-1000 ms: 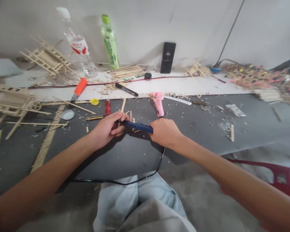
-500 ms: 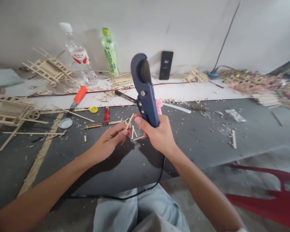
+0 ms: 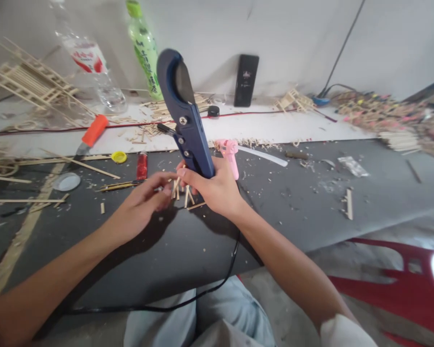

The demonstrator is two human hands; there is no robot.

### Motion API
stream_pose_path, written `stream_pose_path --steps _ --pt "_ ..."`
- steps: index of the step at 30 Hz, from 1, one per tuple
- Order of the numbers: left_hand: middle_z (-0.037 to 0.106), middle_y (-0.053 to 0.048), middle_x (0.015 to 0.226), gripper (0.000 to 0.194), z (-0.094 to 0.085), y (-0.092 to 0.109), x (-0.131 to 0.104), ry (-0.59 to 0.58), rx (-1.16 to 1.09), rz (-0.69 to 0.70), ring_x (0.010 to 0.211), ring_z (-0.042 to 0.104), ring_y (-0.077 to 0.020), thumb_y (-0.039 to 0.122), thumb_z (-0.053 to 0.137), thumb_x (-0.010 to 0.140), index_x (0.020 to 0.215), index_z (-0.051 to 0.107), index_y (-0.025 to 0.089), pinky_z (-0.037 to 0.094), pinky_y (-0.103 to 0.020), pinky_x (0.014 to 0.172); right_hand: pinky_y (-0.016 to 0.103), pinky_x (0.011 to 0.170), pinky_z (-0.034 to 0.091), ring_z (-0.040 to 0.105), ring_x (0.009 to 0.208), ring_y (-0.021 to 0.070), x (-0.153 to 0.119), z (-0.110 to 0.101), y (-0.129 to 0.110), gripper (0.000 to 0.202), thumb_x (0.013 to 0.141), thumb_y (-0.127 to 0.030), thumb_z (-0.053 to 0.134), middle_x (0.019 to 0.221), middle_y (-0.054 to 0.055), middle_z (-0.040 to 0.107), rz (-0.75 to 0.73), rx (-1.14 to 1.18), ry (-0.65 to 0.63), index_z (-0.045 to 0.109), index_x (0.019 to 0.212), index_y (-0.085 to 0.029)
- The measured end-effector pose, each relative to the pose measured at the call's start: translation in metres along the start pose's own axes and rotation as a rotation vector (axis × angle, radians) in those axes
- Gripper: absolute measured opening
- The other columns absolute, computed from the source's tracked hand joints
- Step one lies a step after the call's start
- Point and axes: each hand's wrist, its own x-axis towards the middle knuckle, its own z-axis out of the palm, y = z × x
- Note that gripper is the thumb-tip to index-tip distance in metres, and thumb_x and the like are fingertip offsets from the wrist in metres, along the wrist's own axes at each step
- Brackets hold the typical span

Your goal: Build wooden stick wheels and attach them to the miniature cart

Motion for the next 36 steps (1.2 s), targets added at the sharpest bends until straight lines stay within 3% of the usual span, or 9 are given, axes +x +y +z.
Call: stream_pose_path --steps 3,5,9,14,18,20,24,30,36 --pt "0.050 0.004 0.088 0.041 -0.005 -0.005 0.007 0.203 -0.169 -0.030 0.067 0.045 -0.0098 0.013 0.050 0.089 0.129 0.051 0.024 0.039 -0.024 0.065 0.023 0.052 0.048 0.058 0.053 0.0093 -0.001 -0.001 0.001 0.025 0.084 -0.041 0.083 0.066 -0.002 0.069 -0.059 -0.022 0.023 0.074 0.085 -0.018" --pt "0.052 0.003 0.089 0.043 -0.008 -0.005 0.010 0.224 -0.185 -0.020 0.068 0.047 -0.0092 0.010 0.050 0.086 0.127 0.049 0.023 0.041 -0.023 0.067 0.023 0.052 0.047 0.057 0.054 0.0093 -0.001 -0.001 0.002 0.025 0.085 -0.041 0.082 0.069 -0.002 0.069 -0.074 -0.046 0.011 0.074 0.085 -0.018" --pt "0.060 0.001 0.094 0.039 -0.011 -0.005 0.011 0.209 -0.137 0.008 0.072 0.055 -0.0104 0.014 0.054 0.089 0.127 0.048 0.023 0.045 -0.025 0.070 0.024 0.055 0.047 0.057 0.058 0.0097 -0.001 0.001 0.007 0.026 0.087 -0.042 0.080 0.071 -0.002 0.068 -0.081 -0.091 -0.021 0.073 0.083 -0.017" --pt "0.068 -0.003 0.111 0.037 -0.015 -0.006 0.007 0.282 0.012 0.078 0.077 0.065 -0.0124 0.024 0.059 0.098 0.128 0.038 0.026 0.052 -0.031 0.076 0.024 0.060 0.050 0.060 0.064 0.0114 0.000 0.003 0.011 0.022 0.088 -0.038 0.077 0.072 -0.001 0.069 -0.077 -0.106 -0.031 0.072 0.084 -0.017" --pt "0.061 -0.004 0.126 0.033 -0.017 -0.005 0.007 0.363 -0.021 0.086 0.090 0.073 -0.0147 0.030 0.069 0.095 0.119 0.046 0.025 0.054 -0.030 0.076 0.024 0.060 0.047 0.059 0.063 0.0105 0.000 0.003 0.010 0.017 0.090 -0.033 0.075 0.072 -0.001 0.069 -0.081 -0.140 -0.057 0.071 0.085 -0.017" --pt "0.059 -0.002 0.121 0.034 -0.017 -0.005 0.008 0.395 -0.049 0.074 0.098 0.074 -0.0169 0.031 0.073 0.092 0.116 0.051 0.025 0.056 -0.030 0.083 0.024 0.062 0.047 0.060 0.065 0.0110 0.000 0.003 0.011 0.017 0.090 -0.033 0.075 0.073 -0.001 0.069 -0.093 -0.162 -0.068 0.071 0.085 -0.017" --pt "0.067 -0.002 0.101 0.033 -0.016 -0.002 0.010 0.381 -0.071 0.029 0.106 0.075 -0.0243 0.037 0.078 0.086 0.109 0.062 0.021 0.056 -0.039 0.101 0.025 0.062 0.045 0.058 0.065 0.0108 0.001 0.004 0.013 0.017 0.090 -0.033 0.074 0.073 -0.001 0.068 -0.090 -0.193 -0.060 0.069 0.084 -0.017" --pt "0.078 -0.006 0.098 0.033 -0.013 0.001 0.007 0.322 0.079 0.005 0.093 0.071 -0.0231 0.047 0.083 0.081 0.100 0.077 0.021 0.056 -0.035 0.088 0.025 0.064 0.046 0.059 0.068 0.0125 0.002 0.004 0.014 0.014 0.088 -0.031 0.072 0.075 0.000 0.069 -0.085 -0.238 -0.059 0.069 0.086 -0.017" --pt "0.081 -0.006 0.100 0.035 -0.010 0.003 0.004 0.223 0.133 0.001 0.090 0.074 -0.0229 0.049 0.079 0.084 0.106 0.077 0.022 0.058 -0.033 0.084 0.024 0.061 0.043 0.056 0.067 0.0119 0.001 0.003 0.016 0.018 0.087 -0.033 0.070 0.072 -0.002 0.065 -0.102 -0.325 -0.091 0.067 0.081 -0.017"
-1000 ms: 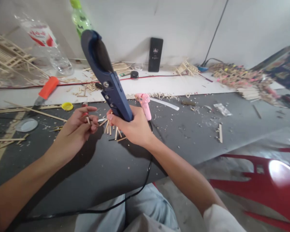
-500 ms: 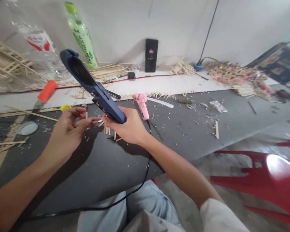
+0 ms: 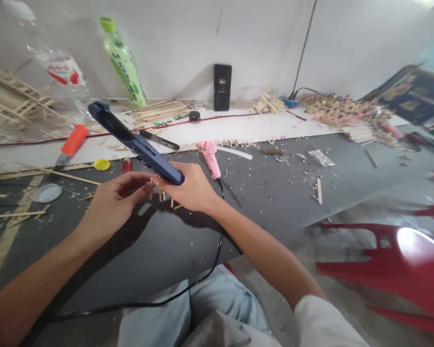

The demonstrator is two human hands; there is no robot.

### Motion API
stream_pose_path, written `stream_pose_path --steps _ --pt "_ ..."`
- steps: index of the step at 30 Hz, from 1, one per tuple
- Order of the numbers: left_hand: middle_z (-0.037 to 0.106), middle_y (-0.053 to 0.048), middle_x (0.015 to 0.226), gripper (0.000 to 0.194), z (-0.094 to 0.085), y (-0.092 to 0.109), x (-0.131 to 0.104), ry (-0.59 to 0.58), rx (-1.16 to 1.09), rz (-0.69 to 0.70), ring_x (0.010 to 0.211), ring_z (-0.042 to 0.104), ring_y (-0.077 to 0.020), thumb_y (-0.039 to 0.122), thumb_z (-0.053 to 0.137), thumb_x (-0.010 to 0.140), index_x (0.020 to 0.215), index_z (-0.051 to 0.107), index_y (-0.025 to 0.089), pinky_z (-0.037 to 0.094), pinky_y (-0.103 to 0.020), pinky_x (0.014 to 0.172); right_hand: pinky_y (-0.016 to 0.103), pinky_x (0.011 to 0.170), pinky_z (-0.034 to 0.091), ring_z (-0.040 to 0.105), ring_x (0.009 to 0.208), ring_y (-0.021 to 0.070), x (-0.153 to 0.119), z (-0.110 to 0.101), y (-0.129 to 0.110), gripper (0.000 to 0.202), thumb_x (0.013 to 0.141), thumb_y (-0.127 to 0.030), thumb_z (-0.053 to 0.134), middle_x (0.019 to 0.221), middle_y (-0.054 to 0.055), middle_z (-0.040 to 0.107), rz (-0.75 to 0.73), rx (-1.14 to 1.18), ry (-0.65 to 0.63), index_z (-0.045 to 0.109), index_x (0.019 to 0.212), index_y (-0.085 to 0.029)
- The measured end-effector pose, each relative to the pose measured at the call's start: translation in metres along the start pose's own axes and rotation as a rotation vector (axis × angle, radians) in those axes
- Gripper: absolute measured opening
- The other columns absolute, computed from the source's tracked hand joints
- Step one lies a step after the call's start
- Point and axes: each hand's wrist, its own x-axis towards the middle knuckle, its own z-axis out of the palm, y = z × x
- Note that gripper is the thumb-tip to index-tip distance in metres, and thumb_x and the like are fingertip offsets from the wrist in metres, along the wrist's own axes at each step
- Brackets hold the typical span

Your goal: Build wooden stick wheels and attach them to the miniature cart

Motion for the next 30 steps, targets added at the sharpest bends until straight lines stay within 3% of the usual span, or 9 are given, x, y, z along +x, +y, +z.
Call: stream_pose_path --steps 6,12,19,26,30 --pt "0.083 -0.005 0.099 0.025 0.002 0.003 -0.002 -0.139 0.056 -0.010 0.094 0.077 -0.0259 0.033 0.075 0.084 0.106 0.080 0.022 0.060 -0.036 0.091 0.024 0.060 0.036 0.050 0.062 0.0104 -0.002 -0.002 -0.003 0.013 0.086 -0.028 0.067 0.066 -0.005 0.059 -0.010 -0.092 -0.036 0.066 0.079 -0.017" --pt "0.083 -0.007 0.106 0.031 0.004 -0.006 -0.001 -0.200 0.061 0.015 0.100 0.077 -0.0291 0.039 0.076 0.084 0.107 0.083 0.019 0.059 -0.040 0.096 0.025 0.062 0.034 0.048 0.063 0.0110 -0.004 -0.005 -0.007 0.017 0.089 -0.030 0.064 0.066 -0.005 0.055 -0.028 -0.143 -0.120 0.062 0.076 -0.019" --pt "0.084 -0.005 0.094 0.024 0.007 -0.008 -0.001 -0.132 0.114 -0.012 0.090 0.077 -0.0269 0.037 0.076 0.083 0.098 0.084 0.019 0.059 -0.036 0.087 0.025 0.063 0.034 0.047 0.065 0.0115 -0.004 -0.009 -0.010 0.011 0.085 -0.025 0.064 0.066 -0.006 0.055 0.001 -0.181 -0.107 0.062 0.076 -0.019" --pt "0.083 -0.002 0.088 0.017 0.011 -0.005 -0.006 -0.103 0.177 0.048 0.082 0.076 -0.0233 0.031 0.073 0.083 0.092 0.084 0.021 0.059 -0.032 0.083 0.026 0.063 0.035 0.047 0.064 0.0109 -0.004 -0.009 -0.008 0.008 0.083 -0.022 0.064 0.069 -0.005 0.057 0.018 -0.142 -0.145 0.062 0.076 -0.019" --pt "0.083 -0.002 0.089 0.018 0.013 -0.008 -0.008 -0.068 0.214 0.081 0.080 0.076 -0.0219 0.032 0.072 0.085 0.093 0.082 0.020 0.058 -0.031 0.079 0.026 0.063 0.037 0.052 0.067 0.0123 -0.004 -0.011 -0.009 0.016 0.087 -0.034 0.067 0.074 -0.004 0.059 0.021 -0.068 -0.172 0.064 0.084 -0.018"
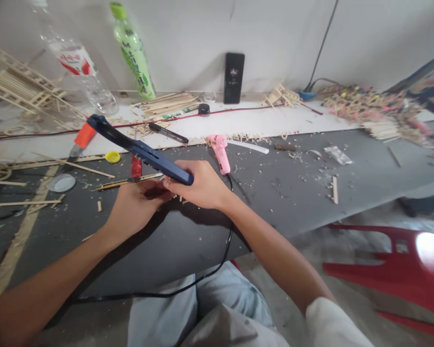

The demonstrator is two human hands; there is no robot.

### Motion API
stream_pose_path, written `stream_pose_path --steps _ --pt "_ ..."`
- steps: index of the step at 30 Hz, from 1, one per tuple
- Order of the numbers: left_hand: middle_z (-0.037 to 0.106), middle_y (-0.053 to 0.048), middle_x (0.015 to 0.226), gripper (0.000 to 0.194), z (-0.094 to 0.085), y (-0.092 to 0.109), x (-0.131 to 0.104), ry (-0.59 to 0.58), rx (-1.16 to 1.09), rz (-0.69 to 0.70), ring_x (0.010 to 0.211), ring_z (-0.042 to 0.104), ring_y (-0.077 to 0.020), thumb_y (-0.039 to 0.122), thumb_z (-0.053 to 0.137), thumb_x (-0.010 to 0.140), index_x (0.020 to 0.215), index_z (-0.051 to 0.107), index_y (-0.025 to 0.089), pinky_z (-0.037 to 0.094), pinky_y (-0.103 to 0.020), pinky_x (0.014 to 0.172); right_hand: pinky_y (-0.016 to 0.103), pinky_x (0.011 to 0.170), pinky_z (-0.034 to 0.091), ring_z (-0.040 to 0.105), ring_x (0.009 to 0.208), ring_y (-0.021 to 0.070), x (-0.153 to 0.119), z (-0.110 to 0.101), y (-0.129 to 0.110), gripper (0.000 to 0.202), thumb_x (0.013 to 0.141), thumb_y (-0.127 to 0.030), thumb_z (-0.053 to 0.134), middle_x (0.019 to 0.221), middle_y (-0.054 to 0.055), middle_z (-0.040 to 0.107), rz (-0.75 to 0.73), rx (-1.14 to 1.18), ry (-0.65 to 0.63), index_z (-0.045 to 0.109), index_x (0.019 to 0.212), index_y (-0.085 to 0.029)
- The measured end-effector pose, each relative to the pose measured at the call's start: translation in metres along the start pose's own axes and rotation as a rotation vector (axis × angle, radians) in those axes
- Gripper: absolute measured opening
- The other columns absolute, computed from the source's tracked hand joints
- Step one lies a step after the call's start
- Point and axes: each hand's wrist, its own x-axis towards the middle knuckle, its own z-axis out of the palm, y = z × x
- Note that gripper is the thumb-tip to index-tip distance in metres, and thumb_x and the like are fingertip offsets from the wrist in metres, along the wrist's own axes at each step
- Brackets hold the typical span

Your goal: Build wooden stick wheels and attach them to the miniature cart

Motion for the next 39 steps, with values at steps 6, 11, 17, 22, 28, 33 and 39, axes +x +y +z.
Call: stream_pose_path --steps 6,11,17,22,28,33,39 --pt "0.082 -0.002 0.085 0.020 0.004 0.002 -0.006 0.041 0.090 0.030 0.076 0.074 -0.0195 0.038 0.072 0.087 0.089 0.080 0.020 0.056 -0.029 0.075 0.031 0.077 0.042 0.060 0.086 0.0192 -0.051 -0.016 -0.041 0.023 0.097 -0.037 0.051 0.093 0.001 0.067 0.138 -0.032 0.102 0.066 0.102 -0.021" --pt "0.081 -0.002 0.083 0.019 0.009 0.004 -0.009 0.093 0.158 0.037 0.075 0.074 -0.0192 0.039 0.070 0.088 0.086 0.078 0.021 0.055 -0.028 0.074 0.042 0.093 0.047 0.066 0.113 0.0319 -0.114 -0.010 -0.067 0.050 0.091 -0.056 0.063 0.126 0.010 0.072 0.470 -0.378 0.301 0.063 0.129 -0.024" --pt "0.080 -0.003 0.079 0.023 0.009 0.004 -0.008 0.085 0.205 0.037 0.069 0.071 -0.0185 0.041 0.069 0.088 0.087 0.078 0.020 0.052 -0.028 0.069 0.047 0.088 0.047 0.070 0.108 0.0351 -0.129 0.014 -0.070 0.048 0.086 -0.061 0.063 0.118 0.009 0.075 0.717 -0.643 0.245 0.065 0.119 -0.026" --pt "0.079 -0.003 0.077 0.024 0.009 0.003 -0.007 0.064 0.229 0.038 0.069 0.072 -0.0196 0.040 0.065 0.089 0.089 0.077 0.019 0.050 -0.029 0.069 0.039 0.075 0.041 0.070 0.101 0.0351 -0.117 0.024 -0.075 0.042 0.087 -0.060 0.062 0.111 0.009 0.076 0.743 -0.729 0.158 0.067 0.111 -0.025" --pt "0.075 0.000 0.069 0.020 0.010 0.008 -0.008 0.072 0.245 0.040 0.065 0.068 -0.0182 0.036 0.064 0.088 0.079 0.074 0.021 0.044 -0.029 0.065 0.035 0.066 0.033 0.069 0.085 0.0324 -0.107 0.030 -0.080 0.034 0.086 -0.058 0.063 0.093 0.008 0.075 0.759 -0.786 0.134 0.064 0.097 -0.026" --pt "0.066 0.002 0.060 0.025 0.010 0.009 -0.008 0.087 0.270 0.045 0.059 0.060 -0.0159 0.037 0.064 0.086 0.068 0.067 0.020 0.038 -0.029 0.061 0.034 0.061 0.028 0.065 0.072 0.0292 -0.102 0.035 -0.085 0.032 0.087 -0.059 0.060 0.081 0.006 0.073 0.746 -0.810 0.100 0.056 0.083 -0.027" --pt "0.060 0.003 0.059 0.026 0.010 0.004 -0.009 0.088 0.273 0.055 0.058 0.053 -0.0138 0.036 0.062 0.087 0.065 0.062 0.020 0.036 -0.028 0.060 0.034 0.055 0.023 0.060 0.059 0.0249 -0.093 0.043 -0.094 0.035 0.088 -0.059 0.057 0.071 0.007 0.070 0.749 -0.830 0.078 0.049 0.076 -0.027"
